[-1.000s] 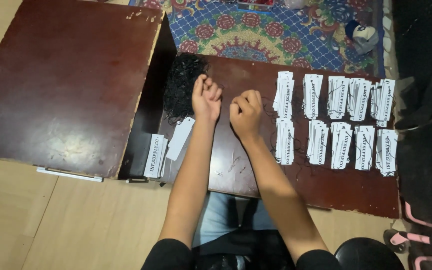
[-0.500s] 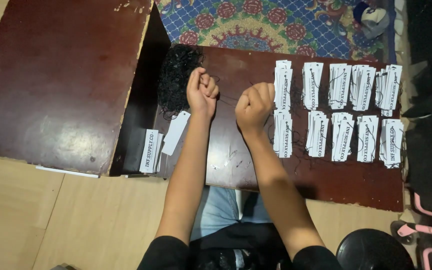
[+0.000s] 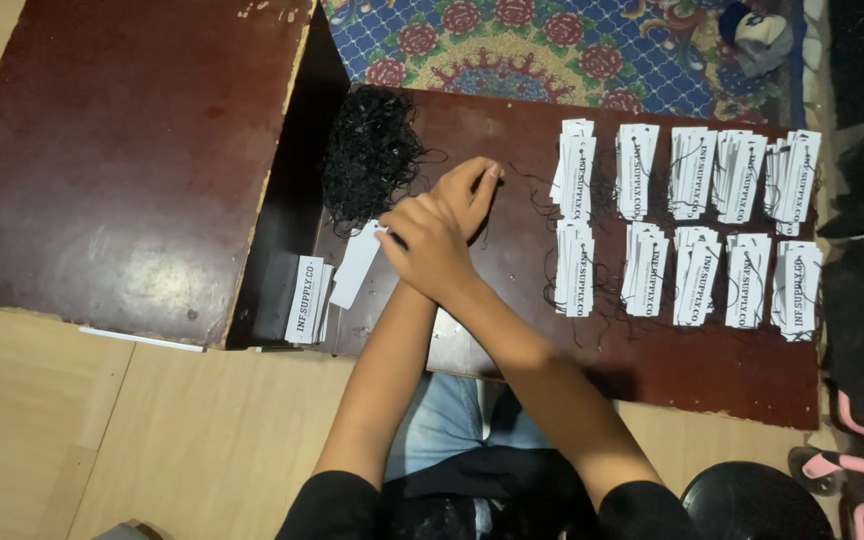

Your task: Attaching brand tags to elastic loops and organizing them in rows on a table

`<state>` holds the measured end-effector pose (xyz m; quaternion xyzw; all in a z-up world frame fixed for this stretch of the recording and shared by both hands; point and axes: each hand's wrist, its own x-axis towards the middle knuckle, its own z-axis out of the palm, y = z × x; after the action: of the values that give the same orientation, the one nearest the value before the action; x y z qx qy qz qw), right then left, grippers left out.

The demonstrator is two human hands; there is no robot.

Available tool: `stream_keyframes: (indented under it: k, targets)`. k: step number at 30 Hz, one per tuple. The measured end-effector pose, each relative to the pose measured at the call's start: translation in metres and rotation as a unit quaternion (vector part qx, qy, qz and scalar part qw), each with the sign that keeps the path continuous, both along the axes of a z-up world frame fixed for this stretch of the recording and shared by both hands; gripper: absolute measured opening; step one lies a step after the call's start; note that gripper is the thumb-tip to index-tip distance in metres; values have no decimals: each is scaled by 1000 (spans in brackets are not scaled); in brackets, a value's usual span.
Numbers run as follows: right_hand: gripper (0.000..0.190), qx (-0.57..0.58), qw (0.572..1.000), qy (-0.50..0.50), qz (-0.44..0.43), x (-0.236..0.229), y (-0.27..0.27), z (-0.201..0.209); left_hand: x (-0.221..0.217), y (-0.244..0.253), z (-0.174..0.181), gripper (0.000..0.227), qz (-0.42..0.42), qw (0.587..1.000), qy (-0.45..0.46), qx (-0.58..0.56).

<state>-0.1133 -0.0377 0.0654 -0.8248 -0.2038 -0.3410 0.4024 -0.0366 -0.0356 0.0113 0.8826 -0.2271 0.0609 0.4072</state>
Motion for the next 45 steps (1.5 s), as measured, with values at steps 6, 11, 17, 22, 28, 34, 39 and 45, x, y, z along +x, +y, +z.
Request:
stream_keyframes:
  k: [6, 11, 17, 22, 28, 34, 39, 45]
  targets:
    - [38, -190, 962, 192, -45, -4, 16, 24, -15, 14, 40, 25, -81, 995, 51, -43]
    - [51, -276, 928, 230, -101, 10, 27, 11, -12, 16, 41, 19, -101, 987, 59, -112]
    - [50, -233, 945, 198, -114, 7, 27, 8, -13, 16, 42, 19, -96, 987, 46, -117]
    - [25, 47, 985, 167, 11, 6, 5, 10, -8, 8, 28, 16, -86, 989, 54, -108]
    - [7, 302, 952, 31, -30, 12, -46, 39, -2, 6, 1, 16, -47, 970, 66, -228]
    - [14, 375, 907, 1, -194, 31, -80, -9, 1, 7, 17, 13, -33, 959, 37, -280]
    - [11, 297, 919, -7, -261, 28, -84, -3, -7, 11, 30, 17, -25, 952, 17, -304]
    - [13, 270, 944, 7, -187, 28, -86, -8, -9, 13, 33, 16, -56, 961, -20, -272]
